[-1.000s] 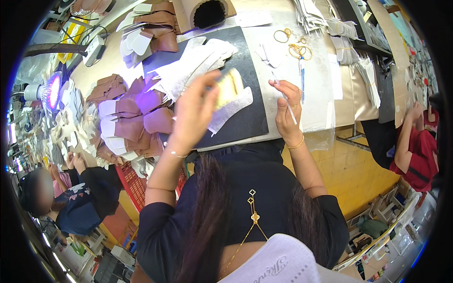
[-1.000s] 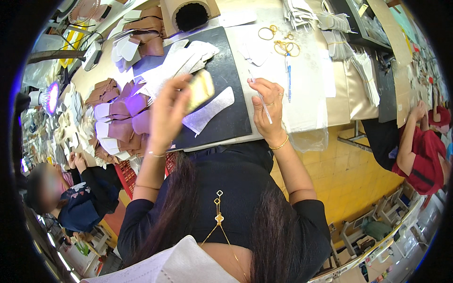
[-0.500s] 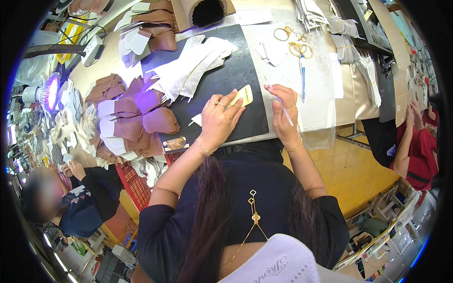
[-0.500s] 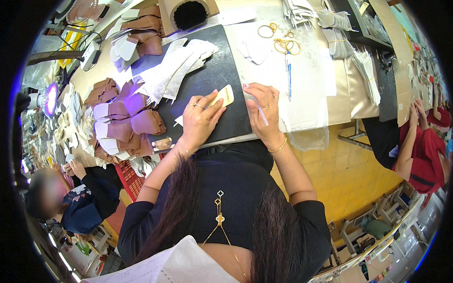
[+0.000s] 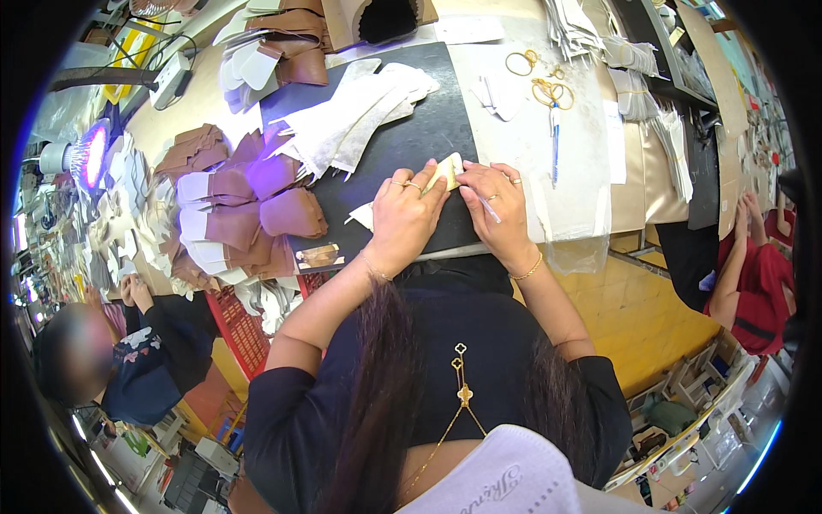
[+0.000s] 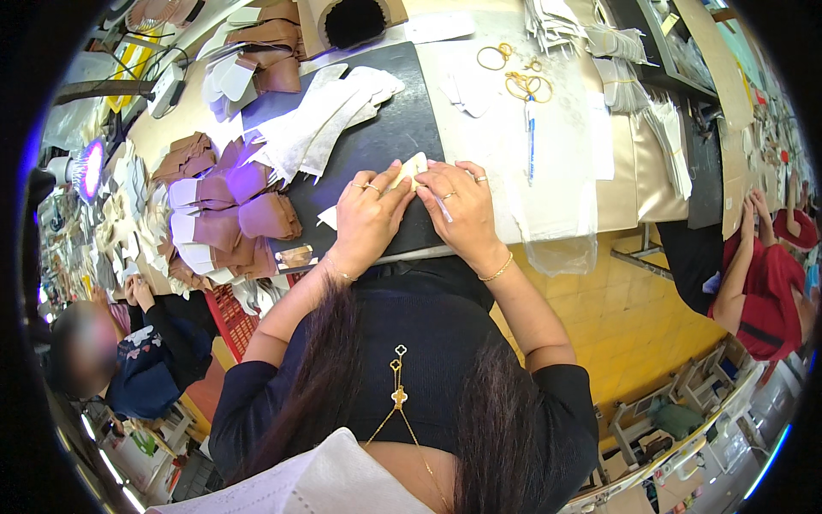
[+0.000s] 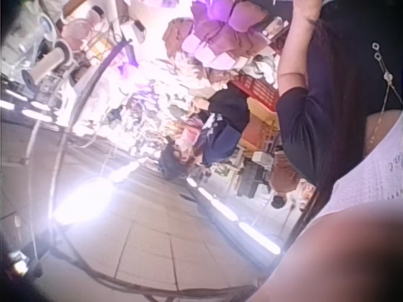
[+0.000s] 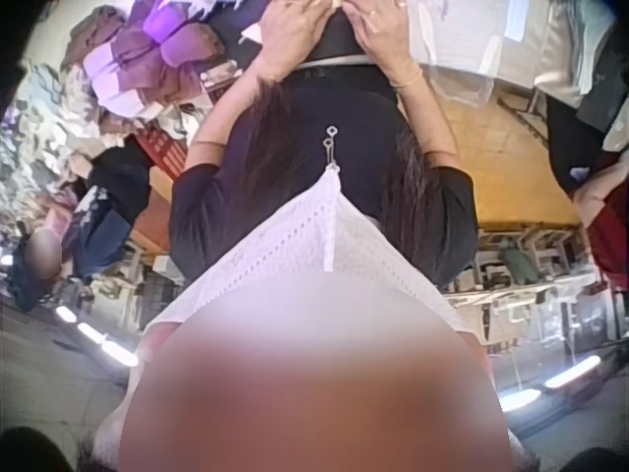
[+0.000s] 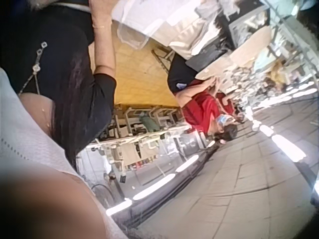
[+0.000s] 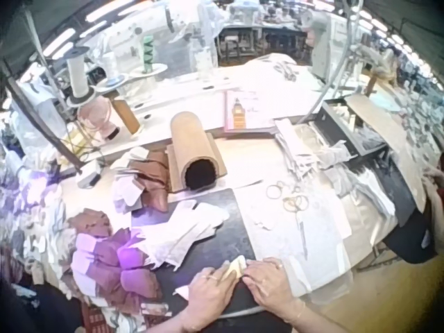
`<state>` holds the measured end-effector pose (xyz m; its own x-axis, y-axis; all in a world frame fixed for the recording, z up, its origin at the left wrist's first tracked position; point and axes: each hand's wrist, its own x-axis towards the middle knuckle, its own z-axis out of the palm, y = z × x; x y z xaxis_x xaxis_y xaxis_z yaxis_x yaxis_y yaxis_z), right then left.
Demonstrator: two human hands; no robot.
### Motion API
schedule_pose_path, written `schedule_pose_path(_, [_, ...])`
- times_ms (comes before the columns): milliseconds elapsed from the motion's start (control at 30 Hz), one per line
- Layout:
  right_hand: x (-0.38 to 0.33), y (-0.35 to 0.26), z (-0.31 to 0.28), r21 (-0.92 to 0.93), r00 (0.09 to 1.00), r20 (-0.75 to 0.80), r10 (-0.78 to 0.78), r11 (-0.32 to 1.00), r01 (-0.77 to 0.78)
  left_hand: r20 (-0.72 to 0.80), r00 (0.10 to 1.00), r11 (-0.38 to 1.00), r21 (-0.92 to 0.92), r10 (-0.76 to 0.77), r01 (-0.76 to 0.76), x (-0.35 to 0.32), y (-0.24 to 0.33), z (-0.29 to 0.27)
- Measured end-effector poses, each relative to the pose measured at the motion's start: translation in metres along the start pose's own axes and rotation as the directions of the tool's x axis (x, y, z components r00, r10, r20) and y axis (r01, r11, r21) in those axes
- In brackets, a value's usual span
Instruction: The person uses a pen and a small template to mark multiple white fabric pieces on a table. They repeatedly pick up a piece, place the template, trace or mark, then set the piece aside. The person also handles a bundle of similar fabric pieces, separating and restacking them.
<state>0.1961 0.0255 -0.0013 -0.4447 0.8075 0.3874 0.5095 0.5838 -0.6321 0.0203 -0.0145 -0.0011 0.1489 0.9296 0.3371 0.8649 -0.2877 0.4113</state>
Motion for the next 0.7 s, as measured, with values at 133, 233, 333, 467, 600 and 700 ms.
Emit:
schedule_pose_path(133, [0.004,-0.004,0.005,-0.069,1.000,0.000,-0.004,0.998,0.004,0.009,1.000,1.000,0.009,-0.004,0.003,0.000,0.001,-0.001])
schedule_pose_path(233, [0.002,-0.009,0.001,-0.097,0.999,0.039,-0.012,0.995,0.016,0.026,1.000,1.000,0.019,-0.006,0.006,-0.001,0.002,-0.001])
schedule_pose_path(333, [-0.005,-0.017,-0.012,-0.056,0.996,0.093,-0.016,0.998,0.021,0.020,1.000,1.000,-0.004,-0.016,0.016,-0.003,0.001,0.001])
schedule_pose_path(467, [-0.008,-0.018,-0.022,0.027,1.000,0.004,0.025,0.999,-0.025,-0.046,0.999,0.997,-0.075,0.006,-0.010,-0.005,-0.004,0.003])
schedule_pose_path(600, [-0.002,-0.011,-0.026,0.054,0.995,-0.086,0.054,0.997,-0.050,0.022,0.994,0.978,-0.174,-0.112,0.114,-0.003,0.001,0.004])
schedule_pose_path(700, [0.002,-0.008,-0.028,0.076,0.992,-0.110,0.064,0.995,-0.056,0.149,0.963,0.947,-0.202,-0.224,0.251,0.004,0.006,0.000])
